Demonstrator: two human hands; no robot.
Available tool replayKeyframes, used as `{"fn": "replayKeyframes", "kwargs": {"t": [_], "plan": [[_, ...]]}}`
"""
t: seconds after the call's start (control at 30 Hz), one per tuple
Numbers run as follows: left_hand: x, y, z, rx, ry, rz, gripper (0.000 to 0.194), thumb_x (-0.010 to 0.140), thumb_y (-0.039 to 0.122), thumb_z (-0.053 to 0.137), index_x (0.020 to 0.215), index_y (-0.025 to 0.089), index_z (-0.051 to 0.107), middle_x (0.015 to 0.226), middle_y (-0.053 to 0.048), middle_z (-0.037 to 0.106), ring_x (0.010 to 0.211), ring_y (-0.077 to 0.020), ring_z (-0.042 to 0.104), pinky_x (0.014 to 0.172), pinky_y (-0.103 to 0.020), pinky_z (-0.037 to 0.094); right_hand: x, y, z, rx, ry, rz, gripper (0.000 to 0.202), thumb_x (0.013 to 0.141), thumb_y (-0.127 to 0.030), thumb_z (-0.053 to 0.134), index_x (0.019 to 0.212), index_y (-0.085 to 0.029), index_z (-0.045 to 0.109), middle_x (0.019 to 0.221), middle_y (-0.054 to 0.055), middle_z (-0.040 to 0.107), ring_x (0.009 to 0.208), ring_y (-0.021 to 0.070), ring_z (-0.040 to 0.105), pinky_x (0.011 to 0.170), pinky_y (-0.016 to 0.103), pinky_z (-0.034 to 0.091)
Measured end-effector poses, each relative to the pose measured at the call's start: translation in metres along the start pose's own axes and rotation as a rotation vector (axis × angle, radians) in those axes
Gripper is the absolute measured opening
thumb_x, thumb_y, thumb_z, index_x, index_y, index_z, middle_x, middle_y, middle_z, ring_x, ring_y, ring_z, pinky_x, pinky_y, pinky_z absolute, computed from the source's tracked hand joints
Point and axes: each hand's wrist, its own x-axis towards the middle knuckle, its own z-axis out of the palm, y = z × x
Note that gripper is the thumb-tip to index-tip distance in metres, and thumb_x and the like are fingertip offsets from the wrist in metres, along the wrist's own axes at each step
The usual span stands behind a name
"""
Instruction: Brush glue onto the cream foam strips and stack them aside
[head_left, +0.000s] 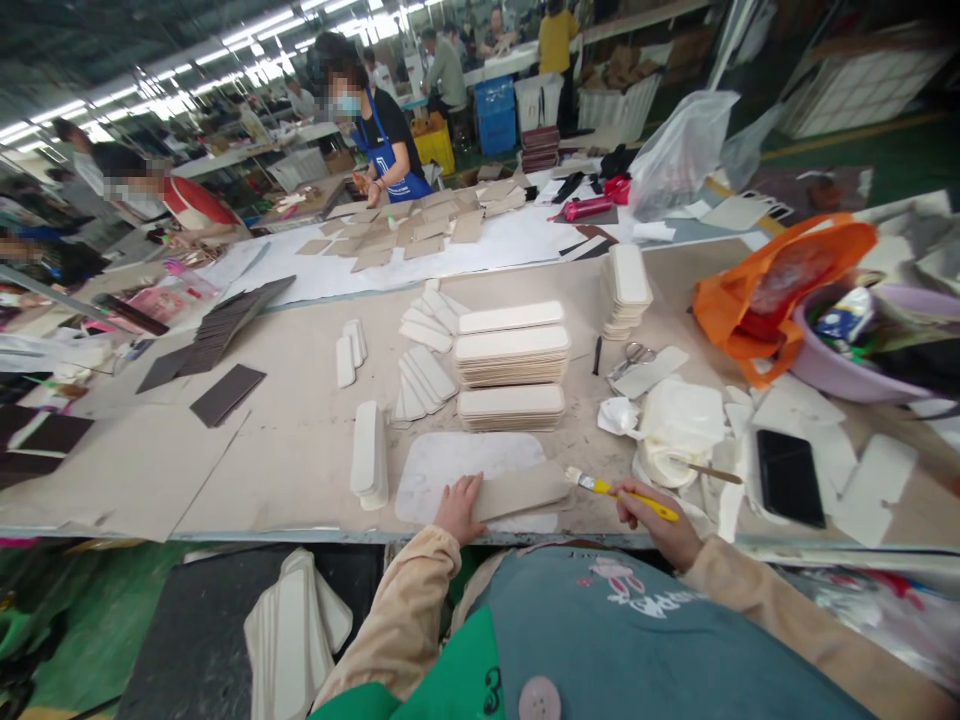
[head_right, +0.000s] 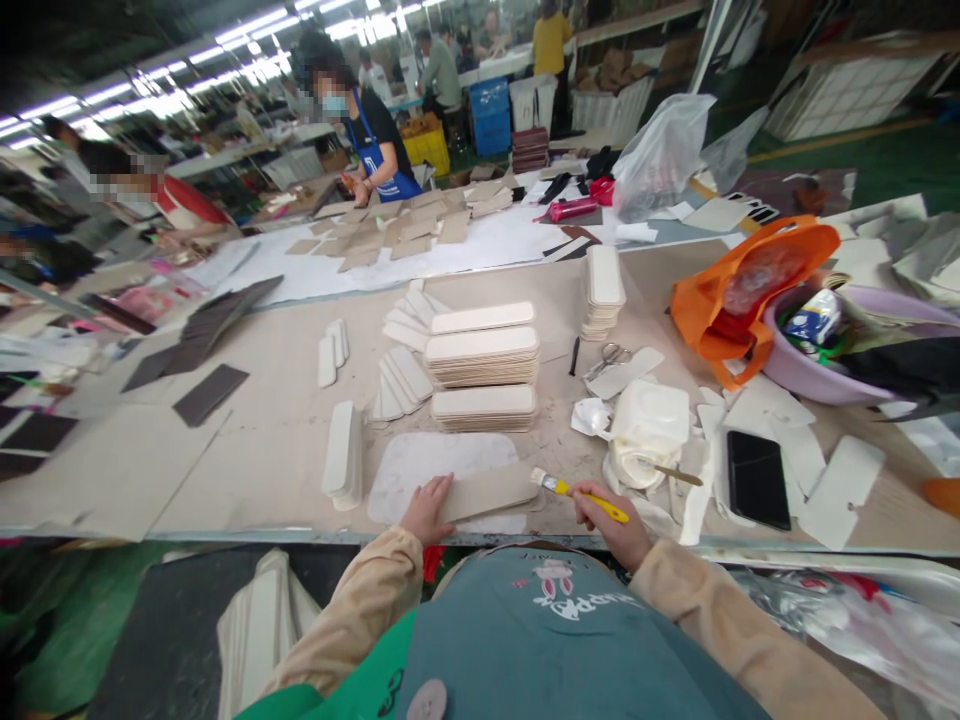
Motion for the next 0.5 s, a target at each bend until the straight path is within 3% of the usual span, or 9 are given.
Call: {"fn": "replayKeyframes", "kwargs": {"t": [0.13,0.27,0.5], "plan": [[-0.011,-0.029,0.013,-0.154,0.143,-0.030,0.105,0.055,0.035,0.073,0.142,0.017,0.018,0.145,-0.015,0.028,0.134,-0.0282,0.026,0.109,-0.045,0.023,0.004,-0.011,0.024,-0.018,-0.065,0.006,0.032,0.085,-0.047,0.049,0.091,-0.018,0.061,0.061,-0.001,0.055,0.055,0.0135,0.051,0.052,0.026,0.042],[-0.016,-0.054,0.023,-0.290,0.199,0.019,0.105,0.051,0.032,0.076,0.140,0.016,0.023,0.142,-0.016,0.031,0.132,-0.0290,0.030,0.108,-0.046,0.027,0.015,-0.023,0.065,-0.028,-0.164,0.045,0.033,0.085,-0.047,0.049,0.091,-0.017,0.061,0.060,-0.001,0.056,0.054,0.0125,0.051,0.051,0.024,0.043],[-0.011,-0.061,0.028,-0.328,0.248,0.103,0.095,0.052,0.044,0.076,0.134,0.017,0.037,0.137,-0.015,0.040,0.126,-0.0313,0.037,0.106,-0.050,0.028,0.042,-0.038,0.147,-0.123,-0.357,0.059,0.028,0.084,-0.044,0.050,0.085,-0.018,0.062,0.057,-0.002,0.057,0.051,0.0113,0.051,0.051,0.022,0.043]]}}
